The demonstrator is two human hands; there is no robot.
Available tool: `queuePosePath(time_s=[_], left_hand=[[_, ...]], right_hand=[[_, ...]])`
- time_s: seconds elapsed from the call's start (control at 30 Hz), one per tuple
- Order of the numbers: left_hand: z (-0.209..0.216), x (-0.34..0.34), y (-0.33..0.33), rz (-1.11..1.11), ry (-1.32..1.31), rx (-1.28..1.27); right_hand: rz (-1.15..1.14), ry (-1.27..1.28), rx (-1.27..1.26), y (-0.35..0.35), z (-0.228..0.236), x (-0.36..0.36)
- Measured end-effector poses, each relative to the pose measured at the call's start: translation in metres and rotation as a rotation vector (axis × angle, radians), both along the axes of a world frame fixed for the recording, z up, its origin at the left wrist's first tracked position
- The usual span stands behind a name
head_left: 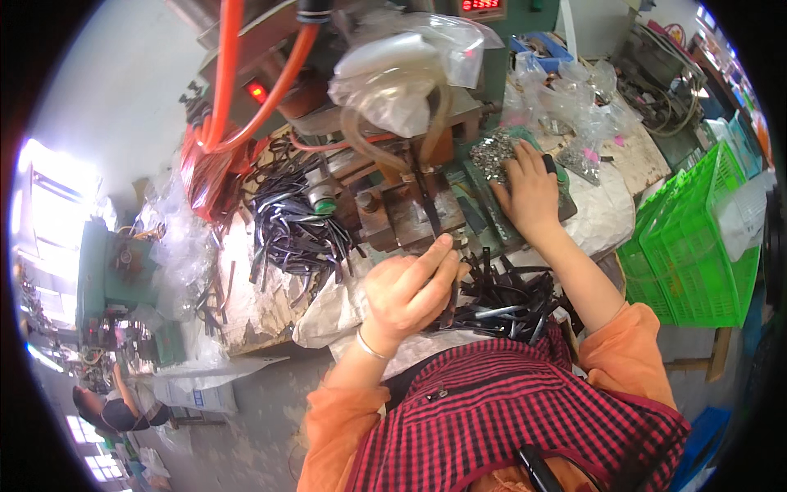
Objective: The person repeatedly picks up a black plastic cable tie and a small metal pin, inserts them into a manual press machine, and operates the lever to assemble the components. The finished parts are placed into a pile on the workbench.
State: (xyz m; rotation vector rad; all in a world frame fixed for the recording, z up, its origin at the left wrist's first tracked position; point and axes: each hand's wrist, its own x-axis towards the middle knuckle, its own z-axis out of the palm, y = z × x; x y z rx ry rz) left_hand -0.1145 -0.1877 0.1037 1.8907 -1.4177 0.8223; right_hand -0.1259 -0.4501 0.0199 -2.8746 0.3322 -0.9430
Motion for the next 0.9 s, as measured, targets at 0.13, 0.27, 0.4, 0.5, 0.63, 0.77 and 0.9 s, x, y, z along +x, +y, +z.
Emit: queuePosePath(time_s=[0.13, 0.27, 0.4, 0.5, 0.63, 0.77, 0.9], left_hand=[[-0.023, -0.034, 0.02, 0.083, 0.127, -0.19], [-0.012, -0.047, 0.078, 0.544, 0.018, -0.261], [0.019, 0.021, 0.094, 0.587, 0.123, -0.744], [0.016, 0.088, 0.103, 0.619, 0.294, -0.177], [-0.082, 0.165, 0.141, 0.769, 0.157, 0.476], [-0.102, 0.162, 0.143, 0.667, 0.232, 0.365], [-0.1, 0.151, 0.146, 0.586, 0.221, 0.376]], right_hand=[[-0.073, -0.034, 0.12, -0.005, 0.0, -0.002], [-0.007, -0.187, 0.176, -0.008, 0.001, -0.013], [0.07, -0.305, 0.279, -0.007, 0.011, -0.004], [0.082, -0.291, 0.32, -0.007, 0.013, 0.0], [0.052, -0.287, 0.547, -0.004, 0.009, -0.008], [-0.067, -0.275, 0.855, -0.016, 0.001, -0.04], [0.106, -0.583, 1.338, -0.026, -0.019, -0.035]])
